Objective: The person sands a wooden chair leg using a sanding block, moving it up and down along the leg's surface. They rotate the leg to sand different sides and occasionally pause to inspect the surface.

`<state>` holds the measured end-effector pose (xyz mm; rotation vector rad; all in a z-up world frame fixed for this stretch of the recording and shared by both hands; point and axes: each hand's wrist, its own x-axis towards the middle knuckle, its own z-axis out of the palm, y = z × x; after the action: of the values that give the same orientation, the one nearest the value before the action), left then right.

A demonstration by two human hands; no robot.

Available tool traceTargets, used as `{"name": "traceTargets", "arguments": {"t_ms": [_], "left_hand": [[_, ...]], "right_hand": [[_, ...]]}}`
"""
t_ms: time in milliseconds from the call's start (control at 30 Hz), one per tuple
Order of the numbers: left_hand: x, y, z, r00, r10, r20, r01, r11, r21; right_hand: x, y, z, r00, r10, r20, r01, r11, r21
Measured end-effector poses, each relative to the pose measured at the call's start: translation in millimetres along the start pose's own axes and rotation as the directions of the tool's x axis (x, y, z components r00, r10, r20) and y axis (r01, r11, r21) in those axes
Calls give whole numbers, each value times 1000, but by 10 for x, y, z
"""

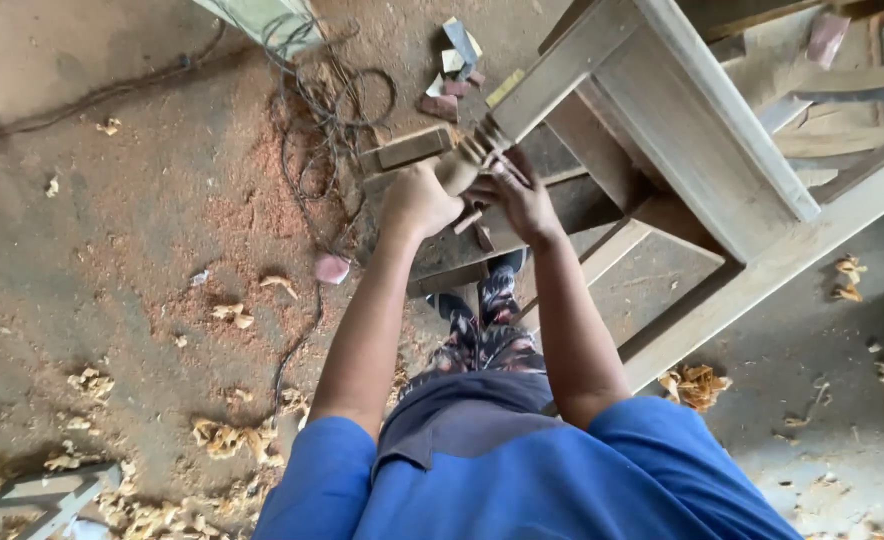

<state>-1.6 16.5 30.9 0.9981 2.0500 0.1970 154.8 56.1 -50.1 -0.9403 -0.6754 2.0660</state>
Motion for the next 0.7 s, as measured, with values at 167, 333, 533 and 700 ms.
{"name": "traceTargets", "arguments": {"t_ms": [167,333,533,700], "left_hand": [[-111,-24,65,996,63,-71,-66,997,-46],[93,-187,314,987,56,-153,-48,997,52],[35,-150,380,984,55,-167,-39,995,95],[428,2,922,759,333,-559,-100,909,405]], "right_hand": [[-286,86,-310,933,-272,-238,112,844,-525],[-120,39,167,867,-415,-276,265,852,-451],[-25,-73,566,812,-519,-267,309,770,-558],[-160,305,167,854,-293,-429,162,935,-316]]}}
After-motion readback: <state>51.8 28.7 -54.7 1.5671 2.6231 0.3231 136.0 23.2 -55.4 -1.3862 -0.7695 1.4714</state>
